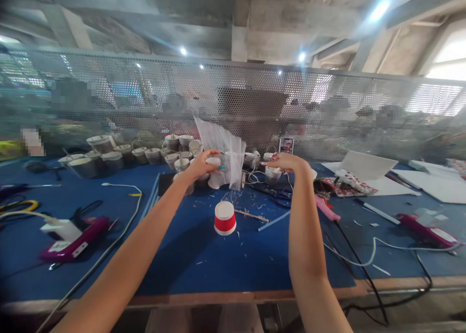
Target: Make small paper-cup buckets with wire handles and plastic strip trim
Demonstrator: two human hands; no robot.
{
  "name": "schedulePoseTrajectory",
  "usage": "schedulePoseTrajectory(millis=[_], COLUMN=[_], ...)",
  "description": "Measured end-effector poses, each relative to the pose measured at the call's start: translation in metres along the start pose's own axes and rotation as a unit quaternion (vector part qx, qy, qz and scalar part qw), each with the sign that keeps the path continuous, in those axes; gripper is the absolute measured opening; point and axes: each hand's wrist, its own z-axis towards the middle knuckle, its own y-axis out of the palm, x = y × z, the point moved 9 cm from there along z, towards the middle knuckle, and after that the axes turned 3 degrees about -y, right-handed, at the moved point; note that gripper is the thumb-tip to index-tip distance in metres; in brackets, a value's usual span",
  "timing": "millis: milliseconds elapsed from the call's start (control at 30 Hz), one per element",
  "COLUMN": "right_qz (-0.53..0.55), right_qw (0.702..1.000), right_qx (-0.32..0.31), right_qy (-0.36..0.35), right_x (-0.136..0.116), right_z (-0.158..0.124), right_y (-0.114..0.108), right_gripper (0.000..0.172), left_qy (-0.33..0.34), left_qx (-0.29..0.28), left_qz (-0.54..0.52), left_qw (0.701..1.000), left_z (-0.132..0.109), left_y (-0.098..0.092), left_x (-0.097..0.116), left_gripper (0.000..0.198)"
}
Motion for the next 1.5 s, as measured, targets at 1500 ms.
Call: schedulePoseTrajectory(millis=[1500], right_qz=[0.175], right_qw=[0.935], right_qx=[0.299], right_qy=[0.08], right_x=[0.032], right_z=[-0.054], right_y=[0.031], right_gripper=[0.016], left_qy=[0.021], left_qx=[0.105], left_qz=[-0.195], left_qw=[0.975], left_z=[0.0], left_y=[-0.021], left_x=[0.016], left_gripper=[0.034])
